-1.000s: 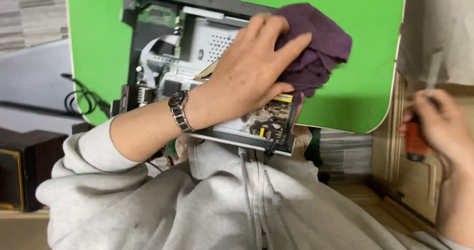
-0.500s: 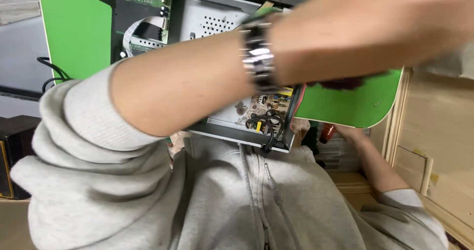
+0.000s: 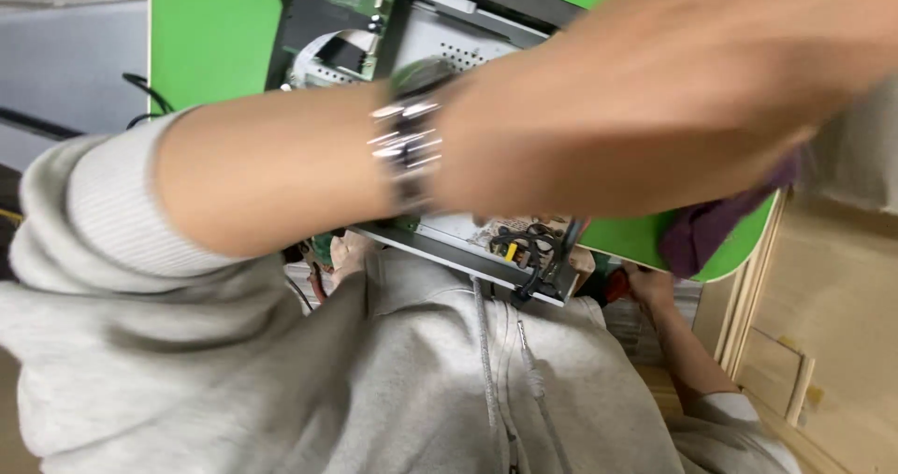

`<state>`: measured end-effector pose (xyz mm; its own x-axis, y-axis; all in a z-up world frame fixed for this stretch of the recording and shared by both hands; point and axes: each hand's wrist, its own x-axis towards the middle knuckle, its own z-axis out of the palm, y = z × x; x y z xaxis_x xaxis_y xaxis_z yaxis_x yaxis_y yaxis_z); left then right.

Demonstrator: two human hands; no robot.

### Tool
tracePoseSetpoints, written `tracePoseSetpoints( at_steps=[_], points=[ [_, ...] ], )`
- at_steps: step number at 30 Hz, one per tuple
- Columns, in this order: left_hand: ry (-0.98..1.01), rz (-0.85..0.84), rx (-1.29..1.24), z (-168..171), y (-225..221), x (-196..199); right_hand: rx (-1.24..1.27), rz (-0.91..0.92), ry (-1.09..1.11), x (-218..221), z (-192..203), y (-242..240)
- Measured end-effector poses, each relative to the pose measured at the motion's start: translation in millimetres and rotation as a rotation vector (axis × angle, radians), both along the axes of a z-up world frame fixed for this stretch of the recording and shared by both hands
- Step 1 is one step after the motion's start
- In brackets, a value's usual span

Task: Cleaning and inspecting the internal components of an electronic device using a cloth, screwdriver, and toothbrush

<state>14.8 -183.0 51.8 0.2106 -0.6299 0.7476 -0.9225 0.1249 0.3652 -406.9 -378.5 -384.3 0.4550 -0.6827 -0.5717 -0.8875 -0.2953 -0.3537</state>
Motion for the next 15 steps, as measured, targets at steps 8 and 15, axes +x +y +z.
tracePoseSetpoints(
  at_steps=[8,15],
  points=[
    [0.086,-0.003,0.130,47,204,0,0.272,0.543,0.806,63,165,16],
    [0.133,0.390,-0.051,-59,297,-21,0.555,0.793,0.297,143,380,51]
  ],
)
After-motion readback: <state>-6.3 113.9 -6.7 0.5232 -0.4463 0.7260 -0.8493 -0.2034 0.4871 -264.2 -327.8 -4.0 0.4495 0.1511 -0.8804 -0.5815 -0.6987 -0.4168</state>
